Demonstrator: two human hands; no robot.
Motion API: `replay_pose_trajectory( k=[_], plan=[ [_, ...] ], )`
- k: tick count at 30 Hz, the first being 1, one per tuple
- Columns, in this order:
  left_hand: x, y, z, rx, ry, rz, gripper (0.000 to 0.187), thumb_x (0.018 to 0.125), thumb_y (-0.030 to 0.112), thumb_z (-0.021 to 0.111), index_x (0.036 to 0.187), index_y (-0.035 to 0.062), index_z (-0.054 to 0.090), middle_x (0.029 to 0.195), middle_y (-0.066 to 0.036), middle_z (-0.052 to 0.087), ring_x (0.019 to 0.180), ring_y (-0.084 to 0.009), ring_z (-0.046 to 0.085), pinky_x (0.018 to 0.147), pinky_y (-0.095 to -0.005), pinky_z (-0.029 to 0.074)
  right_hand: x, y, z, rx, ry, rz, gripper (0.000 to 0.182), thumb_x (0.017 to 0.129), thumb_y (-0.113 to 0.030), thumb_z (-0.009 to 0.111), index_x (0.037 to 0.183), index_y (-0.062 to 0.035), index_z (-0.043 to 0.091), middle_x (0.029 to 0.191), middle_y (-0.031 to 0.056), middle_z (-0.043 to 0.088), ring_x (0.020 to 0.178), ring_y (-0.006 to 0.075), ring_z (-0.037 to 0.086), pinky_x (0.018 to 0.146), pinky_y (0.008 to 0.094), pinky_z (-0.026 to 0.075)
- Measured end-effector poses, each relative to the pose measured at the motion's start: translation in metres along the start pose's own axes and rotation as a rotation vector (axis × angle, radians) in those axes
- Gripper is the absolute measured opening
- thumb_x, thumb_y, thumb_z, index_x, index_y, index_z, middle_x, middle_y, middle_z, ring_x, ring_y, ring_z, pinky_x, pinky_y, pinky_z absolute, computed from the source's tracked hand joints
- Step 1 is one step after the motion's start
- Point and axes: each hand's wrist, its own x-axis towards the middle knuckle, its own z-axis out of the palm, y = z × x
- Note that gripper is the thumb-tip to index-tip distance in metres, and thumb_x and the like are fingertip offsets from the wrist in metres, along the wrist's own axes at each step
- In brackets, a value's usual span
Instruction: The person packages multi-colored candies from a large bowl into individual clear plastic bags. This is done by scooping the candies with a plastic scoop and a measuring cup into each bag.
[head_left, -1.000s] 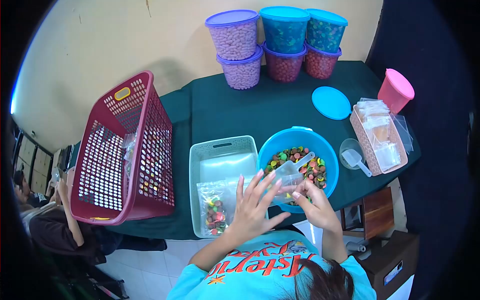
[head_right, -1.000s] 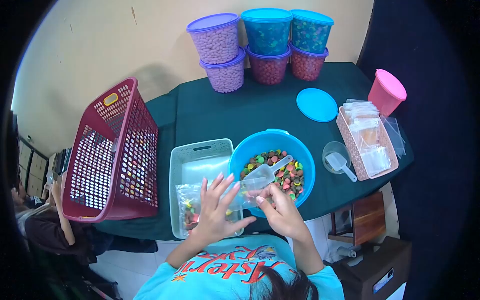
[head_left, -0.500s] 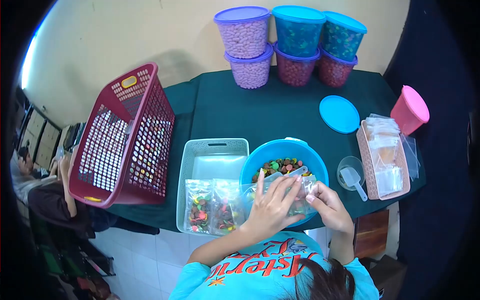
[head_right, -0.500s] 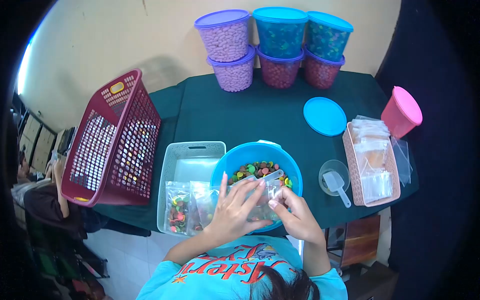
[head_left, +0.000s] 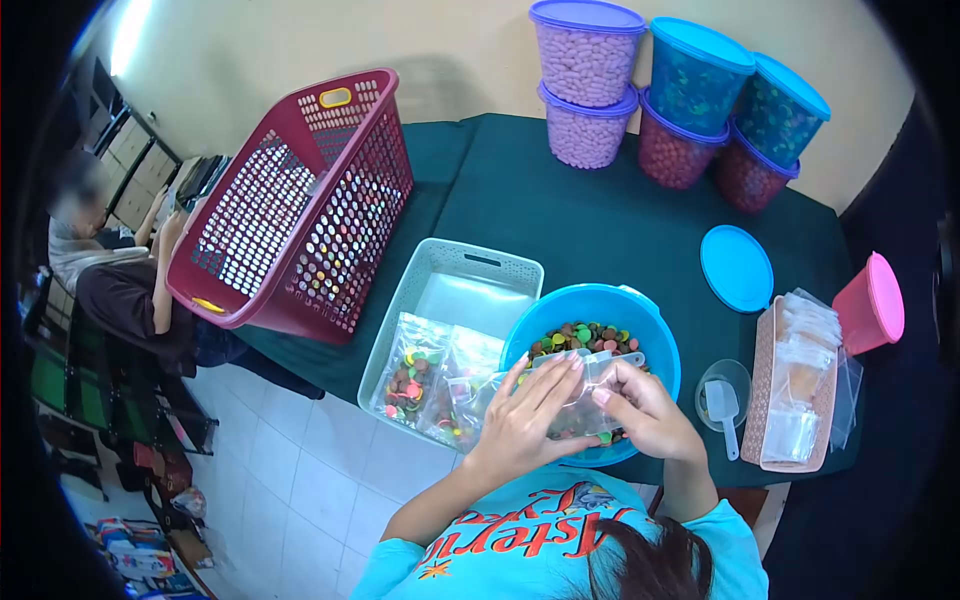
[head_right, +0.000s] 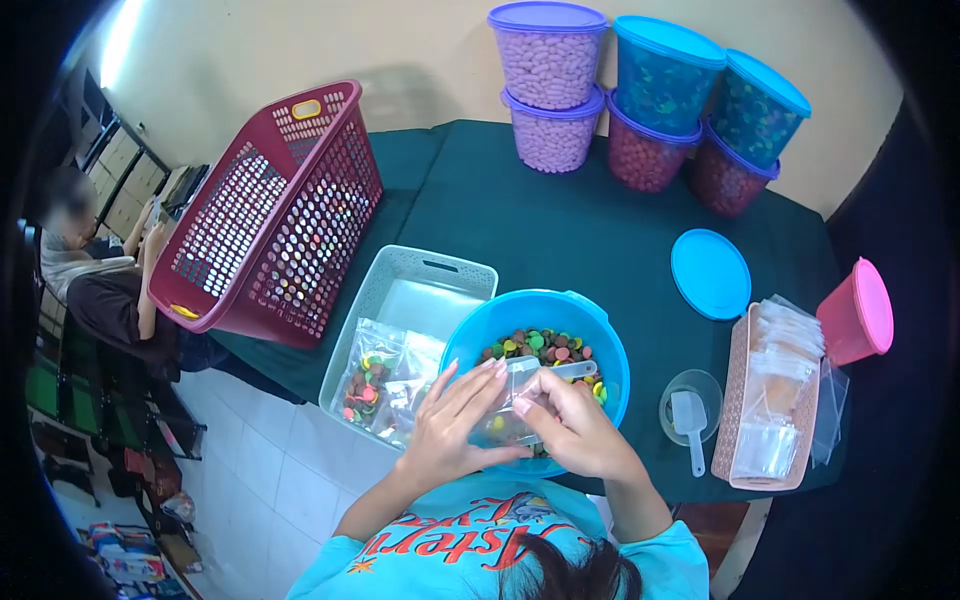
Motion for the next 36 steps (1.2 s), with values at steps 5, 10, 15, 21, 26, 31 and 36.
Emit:
replay_pose_trajectory(
  k=[5, 10, 15, 21, 26, 31, 36],
  plan=[
    [-0.019, -0.006, -0.02, -0.116, 0.065, -0.072, 0.076, 0.056, 0.027, 0.079, 0.118, -0.0017, 0.047, 0.115, -0.015, 0.054, 0.106, -0.0255, 0.053, 0.093, -0.0399, 0.036, -0.001, -0.017, -0.012, 0.163, 0.17, -0.291, 0.014, 0.086, -0.012, 0.048, 0.094, -0.0021, 0.045, 0.092, 0.0105, 0.057, 0.085, 0.0141, 0.054, 0.076, 0.0303, 0.044],
    [-0.065, -0.017, -0.037, -0.648, 0.356, -0.288, 0.083, 0.053, 0.028, 0.081, 0.119, -0.0062, 0.044, 0.115, -0.018, 0.052, 0.107, -0.026, 0.052, 0.092, -0.0362, 0.038, 0.013, -0.018, -0.058, 0.001, 0.406, -0.319, 0.012, 0.085, -0.007, 0.049, 0.095, -0.0011, 0.045, 0.09, 0.0094, 0.057, 0.084, 0.0128, 0.055, 0.075, 0.0284, 0.045],
    [-0.075, -0.023, -0.027, -0.707, 0.496, -0.364, 0.088, 0.051, 0.031, 0.081, 0.118, -0.0095, 0.043, 0.113, -0.017, 0.051, 0.105, -0.0265, 0.051, 0.091, -0.0361, 0.038, 0.041, 0.011, -0.047, -0.959, -0.129, -0.203, 0.025, 0.077, -0.019, 0.059, 0.092, 0.0005, 0.052, 0.088, 0.0159, 0.059, 0.085, 0.0285, 0.056, 0.074, 0.0391, 0.043],
    [-0.079, -0.025, -0.016, -0.923, 0.516, -0.369, 0.082, 0.054, 0.033, 0.08, 0.116, -0.0093, 0.046, 0.114, -0.018, 0.05, 0.101, -0.0245, 0.053, 0.088, -0.0353, 0.043, 0.062, 0.019, -0.042, -1.292, -0.361, -0.13, 0.033, 0.075, -0.023, 0.06, 0.095, 0.0024, 0.052, 0.089, 0.0163, 0.059, 0.09, 0.0308, 0.055, 0.076, 0.0422, 0.041],
    [-0.075, -0.026, -0.013, -0.877, 0.501, -0.431, 0.079, 0.057, 0.03, 0.079, 0.117, -0.0089, 0.044, 0.114, -0.017, 0.051, 0.1, -0.0248, 0.054, 0.087, -0.0352, 0.043, 0.064, 0.023, -0.038, -1.31, -0.376, -0.022, 0.042, 0.074, -0.023, 0.062, 0.104, 0.0009, 0.047, 0.082, 0.0192, 0.059, 0.083, 0.0322, 0.057, 0.076, 0.0418, 0.042],
    [-0.062, -0.02, -0.018, -0.884, 0.345, -0.357, 0.084, 0.058, 0.028, 0.079, 0.122, -0.0071, 0.039, 0.116, -0.017, 0.049, 0.103, -0.0251, 0.052, 0.092, -0.0365, 0.039, 0.067, 0.038, -0.038, -1.292, -0.464, -0.065, 0.042, 0.072, -0.019, 0.063, 0.102, 0.004, 0.045, 0.084, 0.0195, 0.06, 0.084, 0.033, 0.057, 0.074, 0.0434, 0.043],
    [-0.066, -0.016, -0.023, -0.784, 0.147, -0.343, 0.085, 0.059, 0.031, 0.073, 0.128, -0.0021, 0.035, 0.118, -0.017, 0.043, 0.114, -0.0274, 0.042, 0.095, -0.0373, 0.031, 0.068, 0.049, -0.033, -1.068, -0.403, -0.104, 0.032, 0.068, -0.005, 0.059, 0.094, 0.0061, 0.044, 0.083, 0.0229, 0.057, 0.079, 0.0385, 0.057, 0.069, 0.0443, 0.047]
  ],
)
